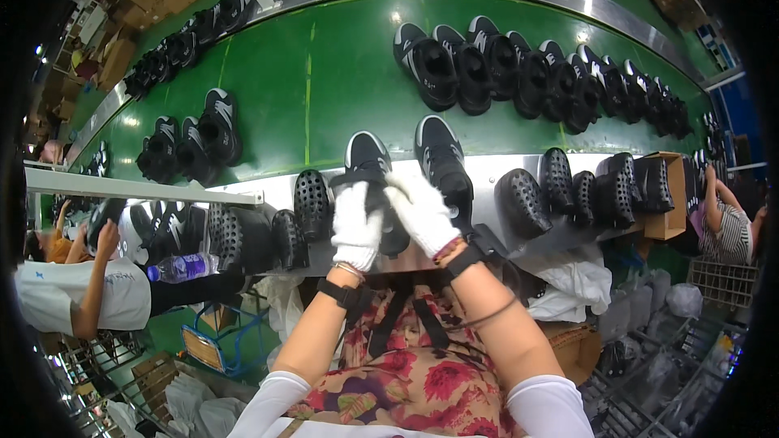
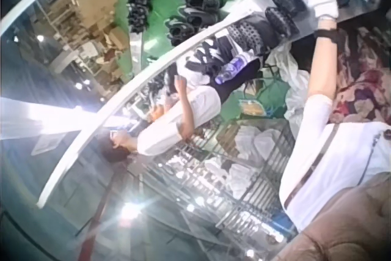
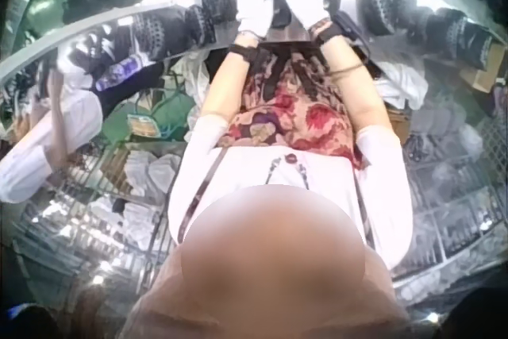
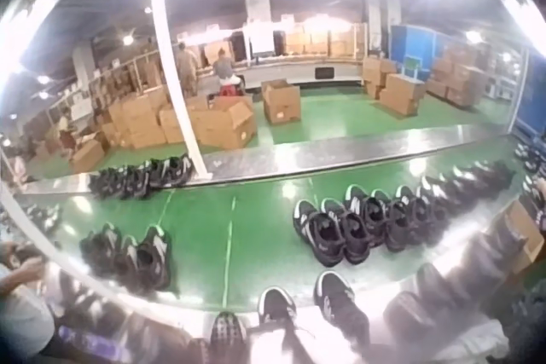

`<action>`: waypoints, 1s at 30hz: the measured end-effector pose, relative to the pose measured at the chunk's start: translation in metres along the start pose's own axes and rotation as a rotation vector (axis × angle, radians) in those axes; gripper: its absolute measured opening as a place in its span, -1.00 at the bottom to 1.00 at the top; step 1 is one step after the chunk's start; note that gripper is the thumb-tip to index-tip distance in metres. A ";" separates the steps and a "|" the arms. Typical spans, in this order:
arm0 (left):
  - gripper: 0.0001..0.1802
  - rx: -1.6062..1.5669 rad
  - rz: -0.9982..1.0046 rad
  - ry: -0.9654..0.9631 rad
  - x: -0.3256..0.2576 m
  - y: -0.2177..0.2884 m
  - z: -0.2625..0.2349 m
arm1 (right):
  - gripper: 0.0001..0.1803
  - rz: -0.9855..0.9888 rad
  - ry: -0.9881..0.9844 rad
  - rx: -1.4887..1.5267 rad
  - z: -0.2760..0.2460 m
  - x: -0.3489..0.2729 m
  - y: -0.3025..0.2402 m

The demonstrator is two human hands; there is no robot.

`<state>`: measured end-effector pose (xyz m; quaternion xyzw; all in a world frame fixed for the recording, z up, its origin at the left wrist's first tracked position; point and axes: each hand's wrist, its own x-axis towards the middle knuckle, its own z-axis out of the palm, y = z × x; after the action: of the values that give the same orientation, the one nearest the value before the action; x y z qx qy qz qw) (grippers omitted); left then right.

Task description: The recorder is inspecting black sneakers on an assembly line, picking up the shoe upper and the sole mold to check fit and quality.

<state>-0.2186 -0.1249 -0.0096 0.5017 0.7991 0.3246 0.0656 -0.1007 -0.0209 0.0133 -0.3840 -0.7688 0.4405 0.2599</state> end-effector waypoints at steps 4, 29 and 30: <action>-0.45 -0.009 0.047 -0.104 0.000 -0.010 0.007 | -0.71 0.090 -0.039 0.102 0.010 0.002 0.008; -0.46 0.173 -0.371 -0.319 -0.044 -0.014 0.016 | -0.72 -0.073 -0.185 -0.188 -0.007 0.007 -0.002; -0.45 0.082 -0.295 -0.223 -0.053 -0.022 0.017 | -0.72 -0.115 -0.172 -0.136 -0.015 0.004 -0.014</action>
<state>-0.2020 -0.1682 -0.0477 0.4143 0.8644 0.2208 0.1802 -0.0969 -0.0150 0.0324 -0.3167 -0.8372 0.4029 0.1911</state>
